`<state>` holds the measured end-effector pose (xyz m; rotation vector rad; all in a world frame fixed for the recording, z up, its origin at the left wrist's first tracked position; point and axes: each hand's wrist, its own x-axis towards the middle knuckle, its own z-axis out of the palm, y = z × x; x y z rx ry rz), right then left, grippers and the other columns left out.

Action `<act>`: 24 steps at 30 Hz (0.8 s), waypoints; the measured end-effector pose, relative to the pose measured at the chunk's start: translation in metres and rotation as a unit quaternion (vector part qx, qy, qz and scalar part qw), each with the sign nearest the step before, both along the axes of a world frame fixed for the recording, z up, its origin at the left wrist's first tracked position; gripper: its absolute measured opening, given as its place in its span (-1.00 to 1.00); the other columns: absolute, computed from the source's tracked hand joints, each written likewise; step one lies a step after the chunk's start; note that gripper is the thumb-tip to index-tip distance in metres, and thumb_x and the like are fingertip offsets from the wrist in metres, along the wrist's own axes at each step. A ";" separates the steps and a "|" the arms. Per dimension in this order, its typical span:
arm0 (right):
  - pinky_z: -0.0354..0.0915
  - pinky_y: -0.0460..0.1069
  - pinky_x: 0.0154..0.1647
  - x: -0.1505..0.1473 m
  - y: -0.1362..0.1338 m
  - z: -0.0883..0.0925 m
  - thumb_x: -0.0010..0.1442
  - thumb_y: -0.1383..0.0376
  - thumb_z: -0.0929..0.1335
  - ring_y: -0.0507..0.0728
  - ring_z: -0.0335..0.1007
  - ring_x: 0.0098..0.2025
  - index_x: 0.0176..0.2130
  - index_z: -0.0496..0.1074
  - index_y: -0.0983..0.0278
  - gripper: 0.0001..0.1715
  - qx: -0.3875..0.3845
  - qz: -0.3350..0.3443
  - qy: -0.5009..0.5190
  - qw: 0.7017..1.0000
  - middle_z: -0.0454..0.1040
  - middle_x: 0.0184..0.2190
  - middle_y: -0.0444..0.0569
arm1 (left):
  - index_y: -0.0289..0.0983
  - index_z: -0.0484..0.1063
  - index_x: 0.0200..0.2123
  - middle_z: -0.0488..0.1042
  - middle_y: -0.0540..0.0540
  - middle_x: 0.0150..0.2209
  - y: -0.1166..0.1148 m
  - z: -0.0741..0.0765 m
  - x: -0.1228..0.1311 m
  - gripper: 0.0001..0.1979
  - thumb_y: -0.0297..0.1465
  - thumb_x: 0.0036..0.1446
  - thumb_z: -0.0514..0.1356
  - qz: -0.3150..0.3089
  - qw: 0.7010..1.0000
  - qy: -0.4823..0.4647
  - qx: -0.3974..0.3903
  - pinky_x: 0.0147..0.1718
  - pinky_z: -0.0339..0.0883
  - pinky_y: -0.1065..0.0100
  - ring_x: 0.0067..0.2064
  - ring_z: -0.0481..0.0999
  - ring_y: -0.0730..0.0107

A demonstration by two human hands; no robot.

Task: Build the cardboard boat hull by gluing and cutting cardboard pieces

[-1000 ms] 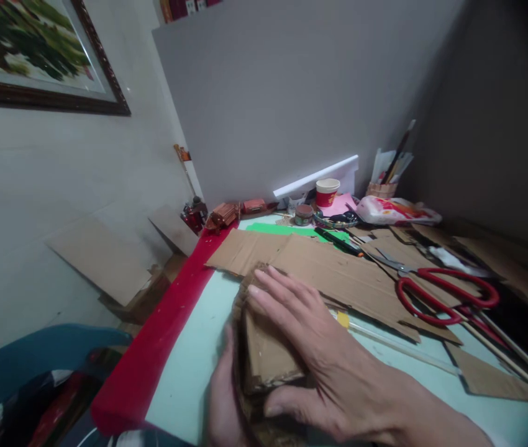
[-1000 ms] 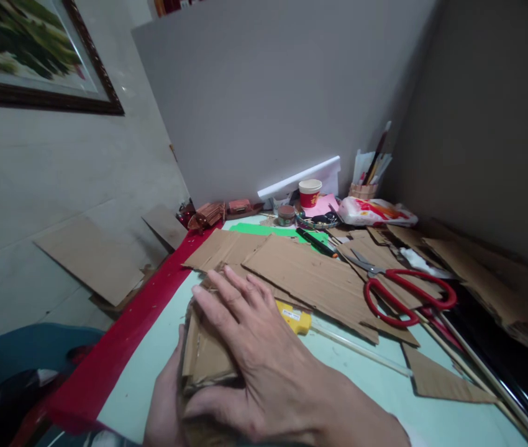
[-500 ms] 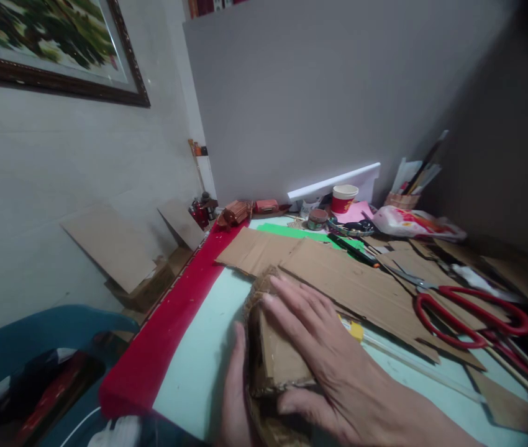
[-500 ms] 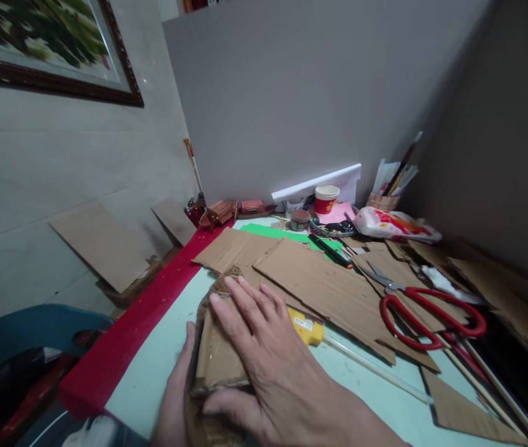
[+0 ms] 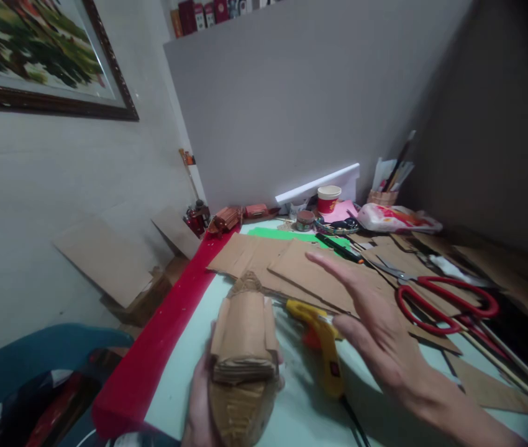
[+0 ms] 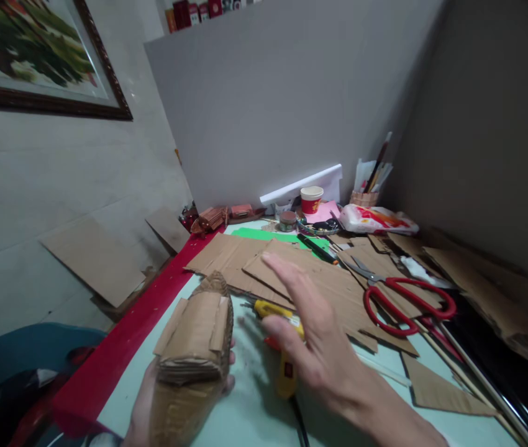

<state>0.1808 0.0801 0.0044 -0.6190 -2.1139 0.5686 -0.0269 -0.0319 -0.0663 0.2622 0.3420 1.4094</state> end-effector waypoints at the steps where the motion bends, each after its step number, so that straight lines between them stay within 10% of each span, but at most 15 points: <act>1: 0.19 0.24 0.29 0.003 0.004 -0.003 0.42 -0.04 0.16 0.28 0.17 0.35 0.33 0.16 0.04 -0.42 -0.036 -0.032 0.016 0.999 0.27 0.34 -0.02 | -0.35 0.55 0.08 0.62 -0.34 -0.02 -0.001 -0.002 -0.004 -0.60 -0.39 0.18 0.20 -0.011 1.000 0.001 0.012 0.02 0.43 0.09 -0.02 0.63 0.03; 7: 0.39 0.14 0.08 0.007 0.017 -0.008 0.36 0.02 0.28 0.23 0.42 0.13 0.02 0.43 0.14 -0.63 -0.224 -0.082 0.090 0.967 0.52 0.08 0.00 | -0.38 0.54 0.09 0.51 -0.40 0.13 -0.003 -0.011 -0.014 -0.58 -0.38 0.21 0.13 -0.053 0.998 0.009 0.028 0.11 0.34 0.13 0.10 0.55 0.03; 24: 0.43 0.11 -0.02 0.004 0.008 -0.001 0.38 0.15 0.28 0.20 0.51 0.00 0.01 0.40 0.20 -0.73 -0.214 0.012 0.032 0.976 0.56 -0.02 0.04 | -0.36 0.52 0.05 0.62 -0.35 -0.27 0.001 -0.017 -0.018 -0.48 -0.14 0.28 -0.01 -0.125 0.989 0.078 -0.022 -0.46 0.45 0.21 -0.32 0.63 0.04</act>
